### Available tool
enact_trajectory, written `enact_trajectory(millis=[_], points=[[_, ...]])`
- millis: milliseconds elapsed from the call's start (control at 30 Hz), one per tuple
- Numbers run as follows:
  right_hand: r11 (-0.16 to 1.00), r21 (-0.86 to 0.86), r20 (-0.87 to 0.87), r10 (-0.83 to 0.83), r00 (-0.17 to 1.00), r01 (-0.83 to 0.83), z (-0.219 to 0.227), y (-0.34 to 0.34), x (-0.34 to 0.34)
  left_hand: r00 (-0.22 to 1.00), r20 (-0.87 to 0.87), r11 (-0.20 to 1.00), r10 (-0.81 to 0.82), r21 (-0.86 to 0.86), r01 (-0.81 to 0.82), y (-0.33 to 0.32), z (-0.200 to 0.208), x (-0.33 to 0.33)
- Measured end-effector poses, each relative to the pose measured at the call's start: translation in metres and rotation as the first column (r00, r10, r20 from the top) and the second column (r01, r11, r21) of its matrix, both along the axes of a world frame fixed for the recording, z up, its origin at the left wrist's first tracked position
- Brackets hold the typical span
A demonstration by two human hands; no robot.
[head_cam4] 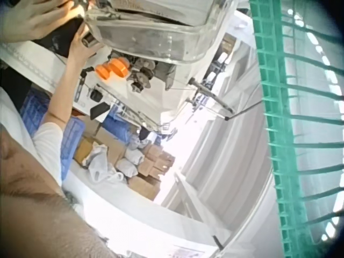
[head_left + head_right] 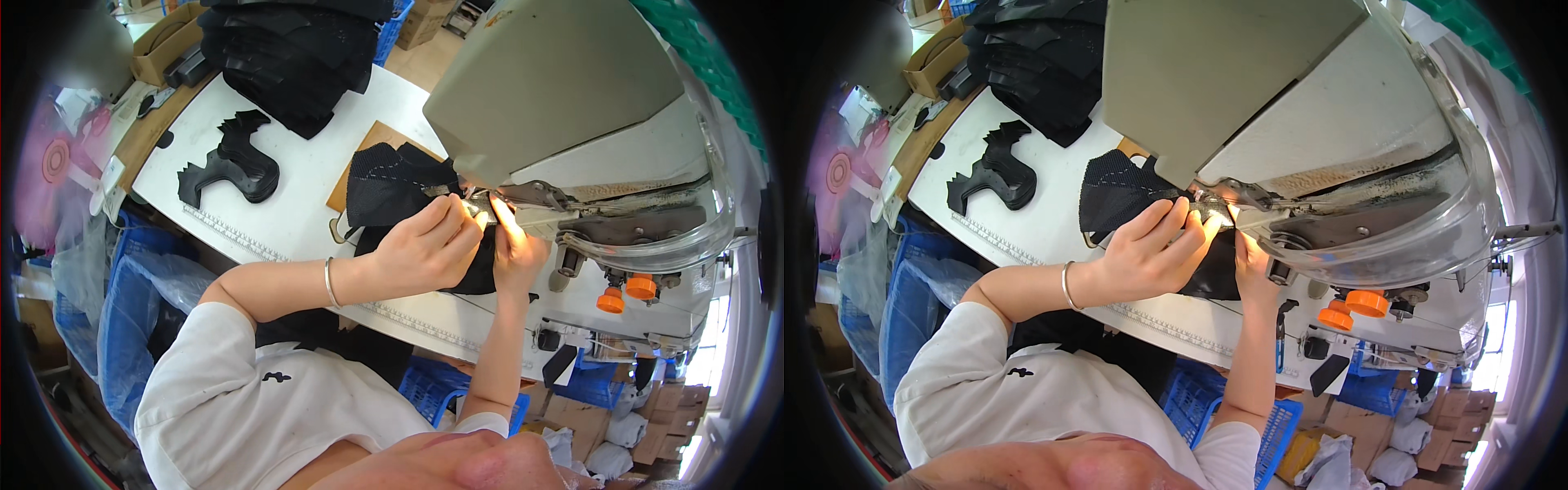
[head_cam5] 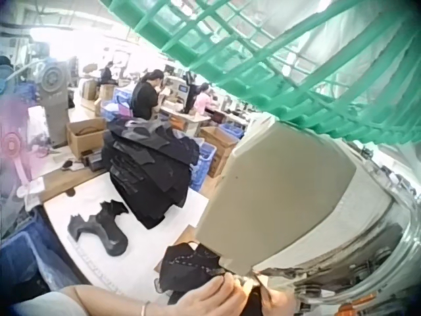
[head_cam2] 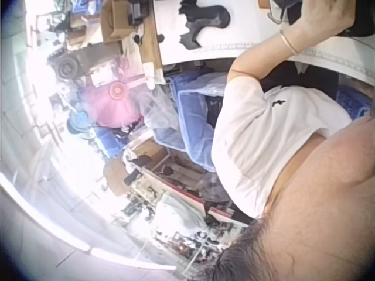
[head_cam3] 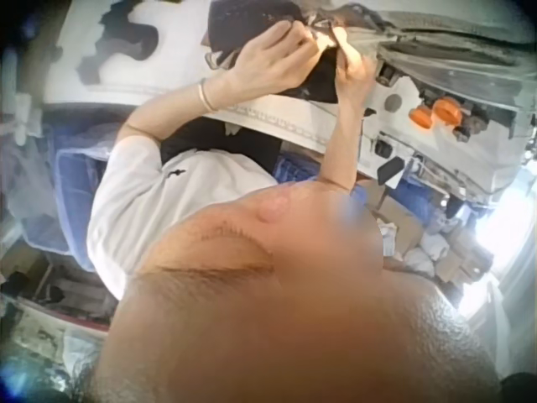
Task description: The person aligns cut shoe upper pieces and stitches them together using a sewing machine, taking additional pieces from stacks on the workbench and a plastic bin.
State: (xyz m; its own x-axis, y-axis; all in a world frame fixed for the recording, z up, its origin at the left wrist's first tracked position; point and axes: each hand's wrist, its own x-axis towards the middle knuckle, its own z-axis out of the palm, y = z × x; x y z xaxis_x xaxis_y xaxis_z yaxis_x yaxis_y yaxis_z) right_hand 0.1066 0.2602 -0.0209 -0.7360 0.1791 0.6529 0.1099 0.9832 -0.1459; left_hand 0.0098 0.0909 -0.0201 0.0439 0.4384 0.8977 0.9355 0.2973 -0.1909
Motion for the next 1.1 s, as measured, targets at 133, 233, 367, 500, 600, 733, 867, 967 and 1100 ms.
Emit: enact_trajectory(millis=[133, 233, 367, 500, 600, 733, 867, 967, 1100], points=[[0.985, 0.167, 0.023, -0.052, 0.998, 0.048, 0.002, 0.003, 0.004, 0.999, -0.003, 0.999, 0.040, 0.000, -0.040, 0.001, 0.001, 0.001], [0.983, 0.177, 0.020, -0.062, 0.998, 0.058, 0.005, -0.005, 0.004, 0.999, 0.007, 0.999, 0.039, -0.017, -0.039, -0.001, 0.001, 0.000], [0.948, 0.317, -0.064, -0.011, 0.998, 0.031, 0.015, -0.016, 0.006, 0.999, 0.006, 0.999, 0.032, -0.036, -0.031, -0.006, 0.003, -0.003], [0.931, 0.364, -0.057, -0.007, 0.998, 0.027, 0.022, -0.030, 0.007, 0.999, 0.014, 0.998, 0.037, -0.059, -0.036, -0.011, 0.001, -0.005], [0.923, 0.384, -0.055, 0.018, 0.998, 0.004, 0.025, -0.037, 0.008, 1.000, 0.024, 0.999, -0.016, -0.034, 0.017, -0.013, 0.001, -0.011], [0.913, 0.400, 0.013, -0.092, 0.996, 0.080, 0.029, -0.057, 0.011, 0.975, 0.084, 0.977, -0.205, -0.046, 0.209, -0.019, 0.001, -0.031], [0.874, 0.473, 0.002, -0.129, 0.992, 0.112, 0.026, -0.069, 0.009, 0.904, 0.168, 0.915, -0.394, -0.024, 0.404, -0.022, 0.003, -0.054], [0.861, 0.488, 0.014, -0.175, 0.984, 0.146, 0.025, -0.076, 0.006, 0.839, 0.240, 0.868, -0.489, 0.034, 0.496, -0.022, 0.006, -0.066], [0.864, 0.471, 0.006, -0.207, 0.978, 0.180, 0.028, -0.073, -0.001, 0.799, 0.275, 0.836, -0.534, 0.030, 0.548, -0.018, 0.006, -0.077]])
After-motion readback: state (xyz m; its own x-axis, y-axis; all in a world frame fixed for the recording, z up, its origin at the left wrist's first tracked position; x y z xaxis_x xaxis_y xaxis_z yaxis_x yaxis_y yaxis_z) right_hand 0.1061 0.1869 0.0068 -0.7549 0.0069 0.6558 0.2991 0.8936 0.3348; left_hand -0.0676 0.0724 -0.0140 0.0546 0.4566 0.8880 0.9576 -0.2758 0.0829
